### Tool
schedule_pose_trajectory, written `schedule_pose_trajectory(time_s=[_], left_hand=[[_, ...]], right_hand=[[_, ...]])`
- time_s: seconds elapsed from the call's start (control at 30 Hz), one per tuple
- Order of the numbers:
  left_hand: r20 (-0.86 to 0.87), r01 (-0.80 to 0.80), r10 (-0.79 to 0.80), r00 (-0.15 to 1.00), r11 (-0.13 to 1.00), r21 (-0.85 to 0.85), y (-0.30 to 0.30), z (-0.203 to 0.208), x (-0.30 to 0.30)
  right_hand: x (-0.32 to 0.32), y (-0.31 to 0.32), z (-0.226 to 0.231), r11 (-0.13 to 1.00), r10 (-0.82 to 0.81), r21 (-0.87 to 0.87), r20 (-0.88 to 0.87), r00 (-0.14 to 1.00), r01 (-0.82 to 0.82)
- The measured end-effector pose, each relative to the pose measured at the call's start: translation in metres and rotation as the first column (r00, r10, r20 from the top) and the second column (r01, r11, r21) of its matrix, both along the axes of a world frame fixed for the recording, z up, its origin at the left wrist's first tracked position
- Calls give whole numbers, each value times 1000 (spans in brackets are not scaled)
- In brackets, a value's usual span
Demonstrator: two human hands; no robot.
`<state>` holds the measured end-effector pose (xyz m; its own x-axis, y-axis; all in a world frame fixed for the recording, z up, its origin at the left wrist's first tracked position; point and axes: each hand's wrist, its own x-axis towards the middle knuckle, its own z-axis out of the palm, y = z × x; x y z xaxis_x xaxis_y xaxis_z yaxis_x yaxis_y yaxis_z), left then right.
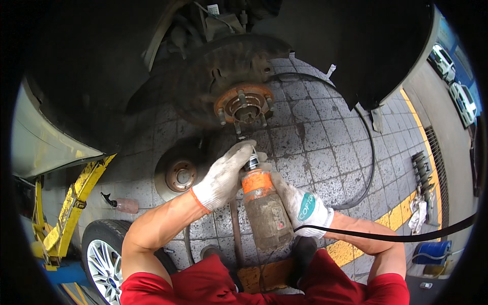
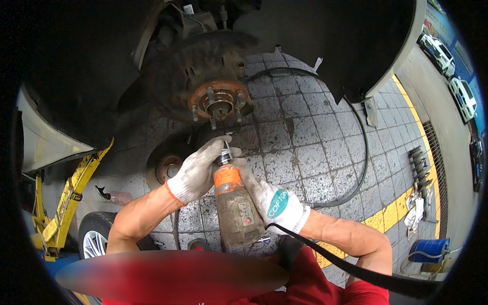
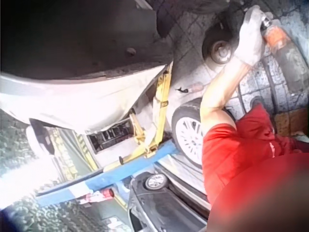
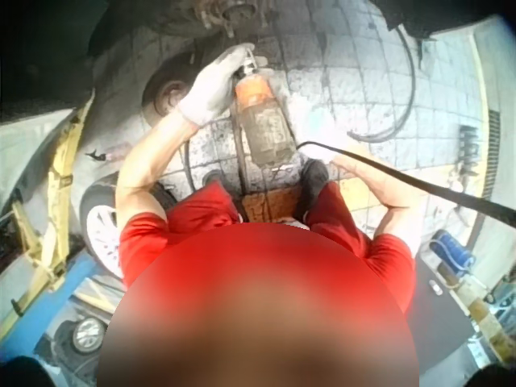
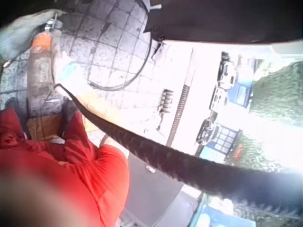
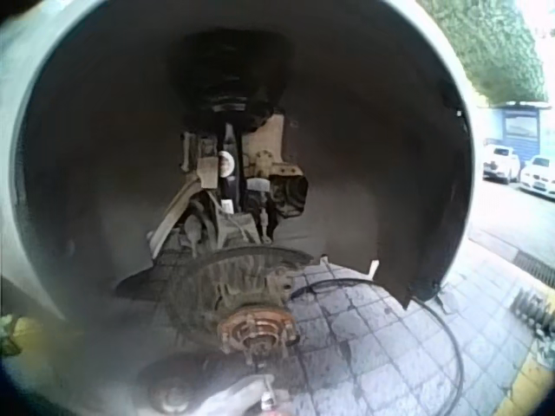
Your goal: The person removes the brake caliper and rotor from a car wheel hub using an impact wrench and hands. They then reattach the rotor and caliper to the hub.
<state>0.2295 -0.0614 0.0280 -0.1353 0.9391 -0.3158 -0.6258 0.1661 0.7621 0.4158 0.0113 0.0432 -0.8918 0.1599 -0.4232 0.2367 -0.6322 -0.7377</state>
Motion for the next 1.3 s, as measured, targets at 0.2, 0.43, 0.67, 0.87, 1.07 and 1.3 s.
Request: schedule_pose_trajectory(time_s=[0.2,0.43,0.67,0.87,1.07,1.3], left_hand=[[150,73,-89,985,991,109,11,11,-10],[220,-24,11,975,998,57,27,20,-11],[260,12,-27,965,998,58,30,12,-4],[138,-12,6,990,999,37,32,12,-12],[213,-18,6,977,998,56,18,13,4],[-86,-65,69,994,997,44,7,27,18]], right_hand=[[-4,25,-20,918,-141,-386,-97,985,93],[-5,48,-37,932,-199,-339,-186,962,127],[-14,51,-56,925,-242,-348,-233,942,152],[-23,50,-34,945,-207,-299,-229,951,133],[-16,48,-48,962,-231,111,-165,959,251],[-7,42,-35,165,0,967,-195,981,192]])
